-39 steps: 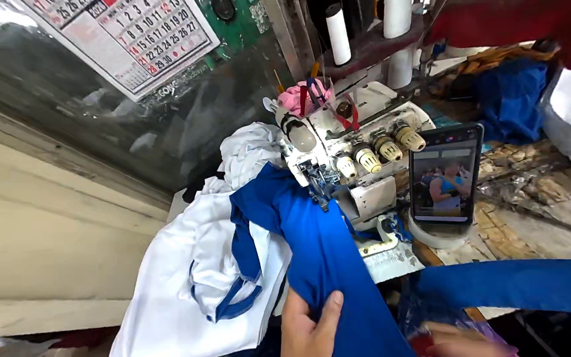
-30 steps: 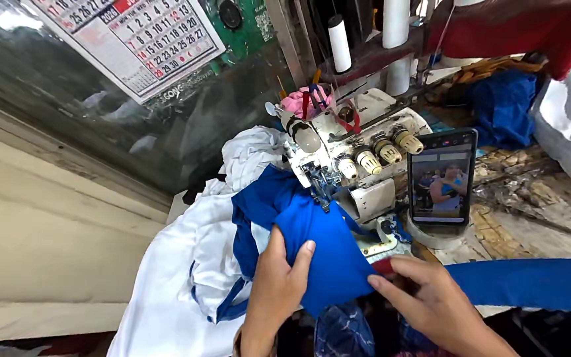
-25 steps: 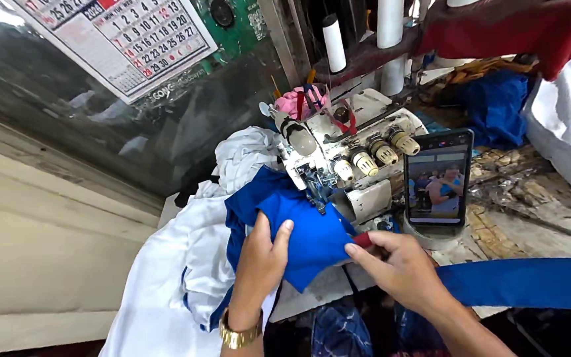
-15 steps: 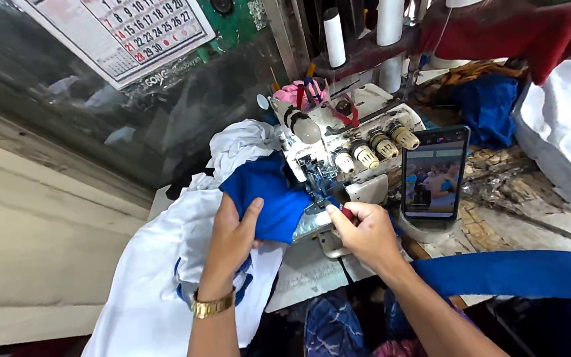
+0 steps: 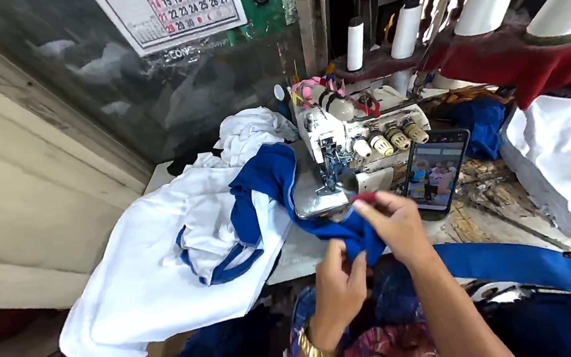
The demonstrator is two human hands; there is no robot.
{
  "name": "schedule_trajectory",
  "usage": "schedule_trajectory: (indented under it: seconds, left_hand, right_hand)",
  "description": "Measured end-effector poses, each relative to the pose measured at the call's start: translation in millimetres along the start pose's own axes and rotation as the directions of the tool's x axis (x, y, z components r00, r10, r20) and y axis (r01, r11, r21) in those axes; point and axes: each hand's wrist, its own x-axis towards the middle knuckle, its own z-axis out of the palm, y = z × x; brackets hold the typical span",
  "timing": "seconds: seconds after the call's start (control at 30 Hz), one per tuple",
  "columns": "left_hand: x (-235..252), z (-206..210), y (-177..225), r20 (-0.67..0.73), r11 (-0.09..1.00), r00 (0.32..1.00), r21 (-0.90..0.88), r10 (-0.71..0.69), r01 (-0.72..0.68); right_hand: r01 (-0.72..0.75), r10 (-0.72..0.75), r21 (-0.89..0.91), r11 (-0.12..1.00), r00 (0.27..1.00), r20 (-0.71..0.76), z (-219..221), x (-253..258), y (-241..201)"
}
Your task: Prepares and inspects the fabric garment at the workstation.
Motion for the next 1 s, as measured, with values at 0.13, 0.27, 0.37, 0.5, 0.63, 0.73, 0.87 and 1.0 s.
schedule_trajectory:
  seconds: [0.13,0.27,0.37,0.5,0.63,0.73,0.87,1.0]
  left_hand:
    - [20.5,-46.2,5.8,0.083,0.997,0.996,-0.06,-0.046,0.051]
    - [-22.9,-66.0,0.8,0.213,0.98,0.959,-0.04,-0.184,0.197]
    - [-54.2,-48.8,4.6,0.367,0.978,0.907,0.047,-0.206,0.203]
    - [-76.0,-41.7,7.3,0.776,0.981,0.604,0.189,-0.182,0.052]
    - [-74.8,-80.0,3.2,0.632,0.941,0.733,0.336,-0.251,0.033]
    - [-59.7,-136.9,13.3,0.458,0.914,0.85,0.399,-0.261,0.066]
    - [-54.0,-204.6,34.5,0.144,0.916,0.988,0.4,-0.049,-0.013]
    - [-50.7,-240.3,23.1,-0.208,0.819,0.956,0.571,0.206,-0.052]
  right_hand:
    - [0.03,-0.037,-0.116,0.993,0.998,-0.051,1.0,-13.2,-1.9]
    - [0.019,-0.008,-0.337,0.941,0.999,0.034,-3.0,-51.4,3.0]
    - [0.127,-0.107,-0.48,0.868,0.992,0.069,-3.1,-60.3,-7.0]
    - [0.268,-0.191,-0.477,0.837,0.96,0.204,1.4,-50.1,-38.4]
    - [0.57,-0.286,-0.424,0.704,0.774,0.565,37.8,-32.1,-71.7]
    - [0.771,-0.454,-0.297,0.563,0.589,0.669,94.1,-4.4,-95.2]
    - [0.835,-0.255,-0.313,0.452,0.457,0.852,158.7,45.0,-78.5]
    - [0.814,-0.346,-0.375,0.443,0.541,0.766,137.4,51.1,-78.6]
